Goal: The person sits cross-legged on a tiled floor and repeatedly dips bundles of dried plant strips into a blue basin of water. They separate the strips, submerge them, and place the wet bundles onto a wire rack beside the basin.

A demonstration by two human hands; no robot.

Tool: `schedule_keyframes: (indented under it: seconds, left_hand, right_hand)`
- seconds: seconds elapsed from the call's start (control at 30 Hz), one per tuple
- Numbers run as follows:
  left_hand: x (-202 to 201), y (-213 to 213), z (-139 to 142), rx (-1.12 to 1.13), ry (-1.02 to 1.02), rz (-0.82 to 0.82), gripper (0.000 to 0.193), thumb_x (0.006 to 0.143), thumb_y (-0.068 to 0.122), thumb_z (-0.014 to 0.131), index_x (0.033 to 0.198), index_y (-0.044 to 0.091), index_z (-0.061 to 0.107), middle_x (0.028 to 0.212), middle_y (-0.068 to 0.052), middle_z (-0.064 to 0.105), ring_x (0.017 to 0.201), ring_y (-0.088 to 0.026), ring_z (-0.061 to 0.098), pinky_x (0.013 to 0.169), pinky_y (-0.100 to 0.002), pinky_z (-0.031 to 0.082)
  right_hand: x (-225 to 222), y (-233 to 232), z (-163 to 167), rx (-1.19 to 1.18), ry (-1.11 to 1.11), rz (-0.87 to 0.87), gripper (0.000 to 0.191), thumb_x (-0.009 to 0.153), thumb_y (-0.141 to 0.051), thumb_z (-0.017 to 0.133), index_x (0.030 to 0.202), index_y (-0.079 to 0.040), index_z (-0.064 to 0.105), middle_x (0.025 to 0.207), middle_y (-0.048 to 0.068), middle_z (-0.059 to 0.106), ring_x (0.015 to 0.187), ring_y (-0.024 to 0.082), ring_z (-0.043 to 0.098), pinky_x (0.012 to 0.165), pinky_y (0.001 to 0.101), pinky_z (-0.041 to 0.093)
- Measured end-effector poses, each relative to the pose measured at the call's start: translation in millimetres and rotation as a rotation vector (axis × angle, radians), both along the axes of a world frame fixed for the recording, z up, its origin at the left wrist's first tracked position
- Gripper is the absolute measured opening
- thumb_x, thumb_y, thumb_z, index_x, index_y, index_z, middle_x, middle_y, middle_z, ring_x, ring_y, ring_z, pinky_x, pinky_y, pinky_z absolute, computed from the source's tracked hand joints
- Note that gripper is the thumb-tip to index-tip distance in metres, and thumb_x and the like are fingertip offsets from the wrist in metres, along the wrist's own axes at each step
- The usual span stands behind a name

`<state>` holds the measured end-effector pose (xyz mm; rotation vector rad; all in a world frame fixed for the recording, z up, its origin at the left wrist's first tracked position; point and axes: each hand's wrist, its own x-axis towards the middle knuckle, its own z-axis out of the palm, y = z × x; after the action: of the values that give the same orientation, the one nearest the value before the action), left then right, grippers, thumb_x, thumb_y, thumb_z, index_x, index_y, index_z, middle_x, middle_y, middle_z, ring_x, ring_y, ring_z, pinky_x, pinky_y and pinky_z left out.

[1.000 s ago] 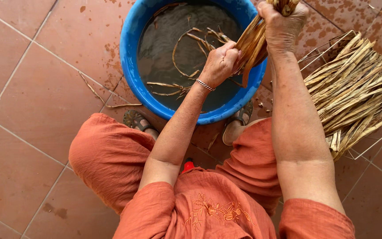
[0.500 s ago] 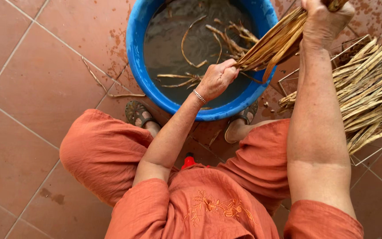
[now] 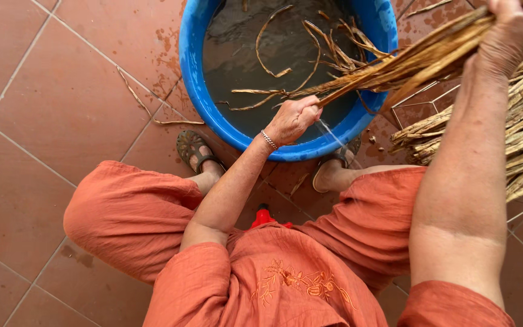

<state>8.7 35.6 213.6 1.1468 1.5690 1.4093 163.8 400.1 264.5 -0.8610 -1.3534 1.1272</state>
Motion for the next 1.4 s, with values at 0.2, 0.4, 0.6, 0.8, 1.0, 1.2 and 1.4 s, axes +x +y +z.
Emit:
schedule_keyframes:
  seconds: [0.2,0.4,0.6,0.8,1.0,1.2,1.4]
  left_hand:
    - [-10,-11,-29,-0.070,-0.030,0.002,0.027,0.098,0.025,0.046,0.090,0.007,0.063,0.072,-0.002,0.060,0.066,-0.014,0.059,0.065,-0.032,0.052]
    - [-20,-34,-64,-0.170,-0.131,0.004,0.028,0.102,0.028,0.047,0.088,0.008,0.061,0.073,0.001,0.055,0.068,-0.009,0.052,0.066,-0.026,0.048]
    - [-40,-45,-96,-0.270,-0.365,0.005,0.026,0.101,0.029,0.054,0.090,0.010,0.067,0.075,0.008,0.055,0.069,-0.005,0.048,0.064,-0.023,0.045]
    - [-54,-66,-140,-0.300,-0.345,0.072,0.025,0.101,0.028,0.063,0.093,0.007,0.075,0.075,0.008,0.060,0.072,-0.005,0.052,0.067,-0.024,0.045]
    - [-49,-50,-166,-0.617,0.346,0.092,0.021,0.091,0.024,0.065,0.103,0.017,0.080,0.098,-0.005,0.067,0.101,-0.026,0.062,0.083,-0.045,0.046]
    - [-62,-10,-180,-0.737,0.633,0.203,0.017,0.094,0.018,0.063,0.107,0.015,0.073,0.122,-0.009,0.063,0.125,-0.029,0.054,0.105,-0.054,0.043]
    - [-75,35,-204,-0.361,1.014,0.521,0.043,0.074,0.008,0.068,0.117,0.012,0.070,0.119,-0.008,0.061,0.122,-0.029,0.051,0.109,-0.060,0.031]
  right_hand:
    - [22,8,-6,-0.162,-0.090,0.001,0.013,0.074,0.003,0.074,0.079,-0.009,0.076,0.075,0.007,0.080,0.065,0.015,0.077,0.066,0.0333,0.071]
    - [36,14,-20,-0.109,-0.183,0.047,0.007,0.083,-0.002,0.073,0.087,-0.008,0.076,0.081,0.007,0.078,0.072,0.016,0.076,0.073,0.0354,0.068]
    - [38,24,-40,-0.081,-0.241,0.097,0.004,0.092,-0.008,0.073,0.094,-0.007,0.076,0.087,0.008,0.076,0.080,0.017,0.075,0.080,0.0375,0.064]
    - [51,11,-21,-0.088,-0.239,0.260,0.009,0.102,-0.013,0.073,0.106,-0.005,0.073,0.100,0.009,0.071,0.095,0.019,0.073,0.095,0.0400,0.059]
    - [27,-36,21,-0.089,-0.386,0.285,0.018,0.093,-0.026,0.071,0.109,-0.017,0.072,0.111,0.003,0.075,0.110,0.015,0.077,0.104,0.0352,0.060]
    - [-8,-95,31,0.030,-0.406,0.417,0.022,0.098,-0.005,0.081,0.114,-0.011,0.068,0.111,0.003,0.072,0.104,0.018,0.075,0.100,0.0379,0.066]
    - [-19,-120,50,-0.081,-0.440,0.570,0.010,0.100,-0.006,0.079,0.097,-0.011,0.072,0.093,-0.001,0.073,0.087,0.011,0.074,0.086,0.0303,0.065]
